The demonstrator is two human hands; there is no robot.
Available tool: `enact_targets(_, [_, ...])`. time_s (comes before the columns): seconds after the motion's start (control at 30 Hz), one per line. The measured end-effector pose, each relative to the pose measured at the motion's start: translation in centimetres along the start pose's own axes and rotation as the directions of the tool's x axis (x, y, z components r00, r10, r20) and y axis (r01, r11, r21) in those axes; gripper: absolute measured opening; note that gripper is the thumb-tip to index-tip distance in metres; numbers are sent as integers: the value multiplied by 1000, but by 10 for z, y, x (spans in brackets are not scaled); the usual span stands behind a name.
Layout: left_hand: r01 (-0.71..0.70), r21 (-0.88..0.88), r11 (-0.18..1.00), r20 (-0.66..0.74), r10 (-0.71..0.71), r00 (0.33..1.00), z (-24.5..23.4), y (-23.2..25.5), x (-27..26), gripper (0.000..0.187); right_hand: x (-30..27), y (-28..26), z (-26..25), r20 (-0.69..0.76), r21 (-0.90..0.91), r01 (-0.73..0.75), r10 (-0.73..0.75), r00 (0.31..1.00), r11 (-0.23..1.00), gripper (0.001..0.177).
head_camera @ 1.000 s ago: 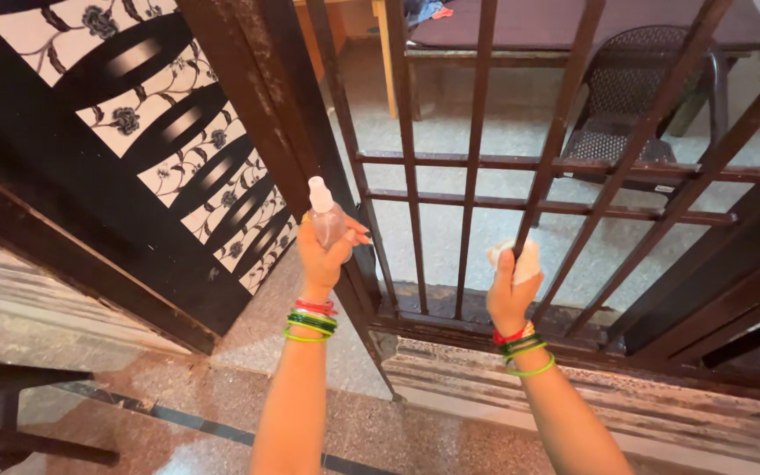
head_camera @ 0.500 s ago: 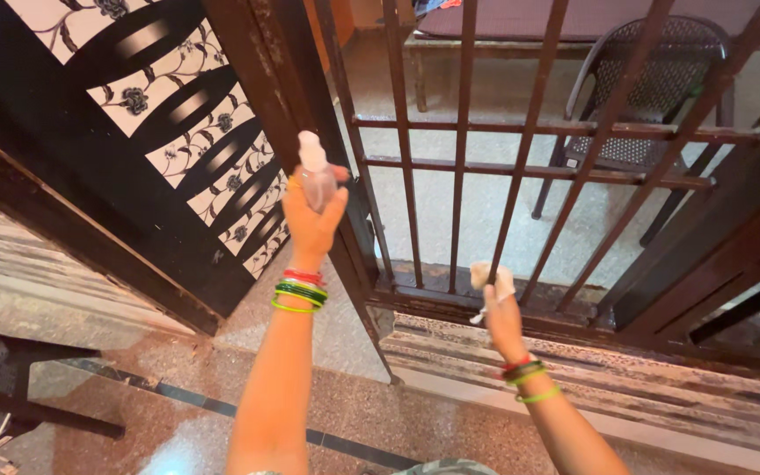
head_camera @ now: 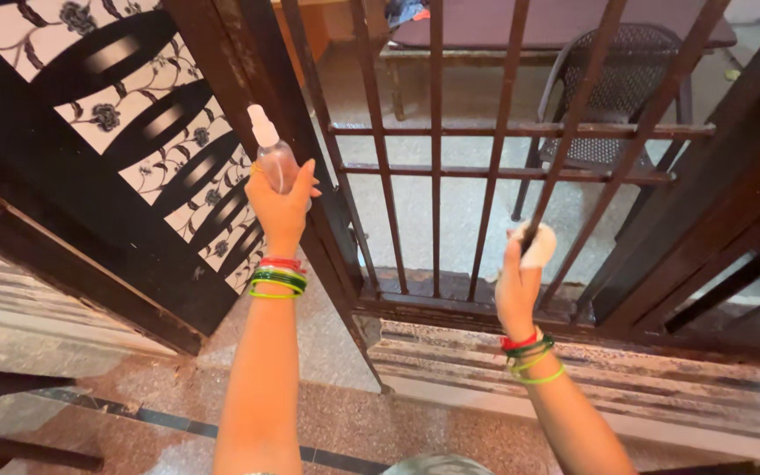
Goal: The person sprays a cleaning solution onto a metal gate and wipes the bars with a cloth. The person repeatedly sprays and wipes different sections of the gate, focusing on the lower and middle bars.
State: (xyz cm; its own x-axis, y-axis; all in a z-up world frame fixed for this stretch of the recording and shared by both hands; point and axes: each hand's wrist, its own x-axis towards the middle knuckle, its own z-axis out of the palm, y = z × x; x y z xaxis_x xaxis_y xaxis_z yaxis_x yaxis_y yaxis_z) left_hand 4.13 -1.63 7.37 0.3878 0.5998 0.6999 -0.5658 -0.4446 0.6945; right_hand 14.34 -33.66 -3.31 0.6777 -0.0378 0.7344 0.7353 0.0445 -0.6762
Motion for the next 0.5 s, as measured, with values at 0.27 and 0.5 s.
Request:
enact_targets(0.27, [14,-46,999,-17,-15,1000,-4,-6,0,26,61,-14,9,-65,-31,62,-64,996,998,12])
enact_targets(0.5, [10,-44,999,-7,-11,1000,-8,-13,-1,19,-11,58,11,-136,-93,-41,28,990,995,15])
